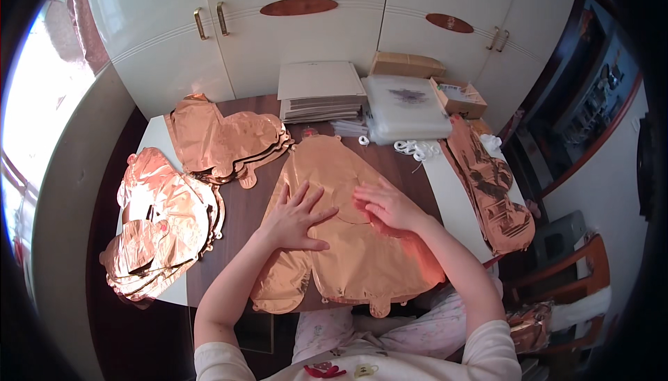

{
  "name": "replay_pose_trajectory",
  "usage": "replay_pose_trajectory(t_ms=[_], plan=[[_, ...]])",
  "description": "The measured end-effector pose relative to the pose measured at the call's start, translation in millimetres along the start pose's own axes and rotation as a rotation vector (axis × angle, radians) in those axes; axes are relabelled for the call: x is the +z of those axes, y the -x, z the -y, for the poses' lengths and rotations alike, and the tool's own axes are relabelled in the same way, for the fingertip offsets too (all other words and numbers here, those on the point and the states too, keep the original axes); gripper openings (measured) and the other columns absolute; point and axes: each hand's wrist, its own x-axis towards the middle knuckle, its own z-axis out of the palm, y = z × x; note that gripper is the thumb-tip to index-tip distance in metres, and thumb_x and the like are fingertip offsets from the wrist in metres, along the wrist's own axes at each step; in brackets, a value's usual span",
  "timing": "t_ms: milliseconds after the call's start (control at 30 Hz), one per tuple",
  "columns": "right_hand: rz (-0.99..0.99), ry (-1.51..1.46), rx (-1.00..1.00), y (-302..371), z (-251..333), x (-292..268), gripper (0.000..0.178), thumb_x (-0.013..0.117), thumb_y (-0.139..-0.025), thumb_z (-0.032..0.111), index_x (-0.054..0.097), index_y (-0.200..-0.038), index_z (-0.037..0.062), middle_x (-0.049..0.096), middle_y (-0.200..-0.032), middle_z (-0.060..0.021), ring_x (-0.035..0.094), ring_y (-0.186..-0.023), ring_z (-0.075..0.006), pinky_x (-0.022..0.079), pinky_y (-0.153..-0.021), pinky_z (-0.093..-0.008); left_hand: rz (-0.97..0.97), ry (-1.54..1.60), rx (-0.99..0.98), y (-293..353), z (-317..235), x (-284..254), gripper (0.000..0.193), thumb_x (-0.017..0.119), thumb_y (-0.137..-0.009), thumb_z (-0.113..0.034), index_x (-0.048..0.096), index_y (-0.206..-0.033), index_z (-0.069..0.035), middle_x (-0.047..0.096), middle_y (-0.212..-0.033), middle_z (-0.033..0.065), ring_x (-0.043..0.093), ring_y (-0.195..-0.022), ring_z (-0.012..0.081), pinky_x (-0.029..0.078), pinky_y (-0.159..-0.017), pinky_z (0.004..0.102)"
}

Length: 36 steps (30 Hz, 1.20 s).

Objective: The person is folding and organizing rose gold foil balloons at a table.

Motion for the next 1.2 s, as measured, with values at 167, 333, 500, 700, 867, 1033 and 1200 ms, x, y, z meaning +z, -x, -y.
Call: replay_pose_trajectory(t_ms=[167,333,500,700,867,1033,1200], plan=[[0.034,0.163,0.015,-7.9,-23.0,-3.7,0.045,0.057,-0.083,0.027,0.048,-0.125,0.0121,0.043,-0.133,-0.0044,0.032,-0.128,-0.0247,0.021,-0.106,-0.0466,0.028,0.004,-0.004,-1.2,-1.3,-2.8,0.08,0.049,-0.066,-0.072,0.034,-0.134,-0.033,0.027,-0.141,0.0152,0.019,-0.131,0.0393,0.01,-0.1,0.0629],[0.07,0.211,0.006,-10.5,-21.2,-3.3,0.047,0.052,-0.086,0.031,0.045,-0.128,0.0127,0.041,-0.134,-0.0038,0.029,-0.13,-0.0242,0.02,-0.106,-0.0465,0.04,0.002,-0.005,-0.6,-0.2,-3.0,0.08,0.048,-0.066,-0.073,0.035,-0.134,-0.033,0.026,-0.141,0.015,0.018,-0.131,0.0394,0.01,-0.101,0.0631],[0.101,0.306,-0.03,-13.9,-16.6,-9.3,0.051,0.051,-0.085,0.037,0.044,-0.128,0.011,0.041,-0.134,-0.0049,0.027,-0.131,-0.0248,0.019,-0.107,-0.0456,0.025,0.041,-0.006,-0.9,-0.2,-3.1,0.08,0.053,-0.065,-0.07,0.036,-0.133,-0.032,0.026,-0.141,0.016,0.019,-0.131,0.0394,0.01,-0.1,0.0633],[0.155,0.401,-0.087,-21.2,-11.3,-18.8,0.06,0.058,-0.078,0.042,0.045,-0.127,0.0091,0.044,-0.132,-0.0052,0.029,-0.129,-0.0256,0.024,-0.104,-0.0427,0.06,0.039,-0.022,0.0,-1.0,-6.6,0.078,0.051,-0.066,-0.071,0.036,-0.133,-0.032,0.027,-0.141,0.0129,0.017,-0.132,0.039,0.01,-0.101,0.0635],[0.245,0.389,-0.039,-27.9,-7.3,-25.3,0.067,0.068,-0.067,0.047,0.05,-0.119,0.008,0.045,-0.131,-0.0051,0.033,-0.126,-0.0257,0.029,-0.099,-0.0405,0.063,0.054,0.001,-0.4,-4.6,-18.5,0.074,0.053,-0.068,-0.067,0.042,-0.129,-0.026,0.03,-0.141,0.0077,0.02,-0.131,0.0376,0.011,-0.101,0.062],[0.325,0.404,-0.01,-36.5,0.7,-30.0,0.082,0.073,-0.058,0.048,0.047,-0.123,0.0068,0.044,-0.132,-0.0068,0.031,-0.128,-0.0254,0.028,-0.1,-0.0406,0.064,0.038,0.075,-21.5,-14.4,-21.8,0.06,0.047,-0.081,-0.054,0.048,-0.123,-0.011,0.039,-0.134,0.0103,0.026,-0.13,0.0303,0.016,-0.105,0.0532],[0.387,0.419,0.045,-39.2,3.7,-31.0,0.083,0.076,-0.051,0.05,0.051,-0.118,0.0081,0.041,-0.134,-0.0065,0.033,-0.127,-0.0238,0.029,-0.101,-0.0406,0.093,0.171,0.202,-53.1,-38.0,-10.6,0.054,0.042,-0.088,-0.045,0.04,-0.13,-0.011,0.037,-0.136,0.009,0.028,-0.13,0.0258,0.018,-0.107,0.0455]])
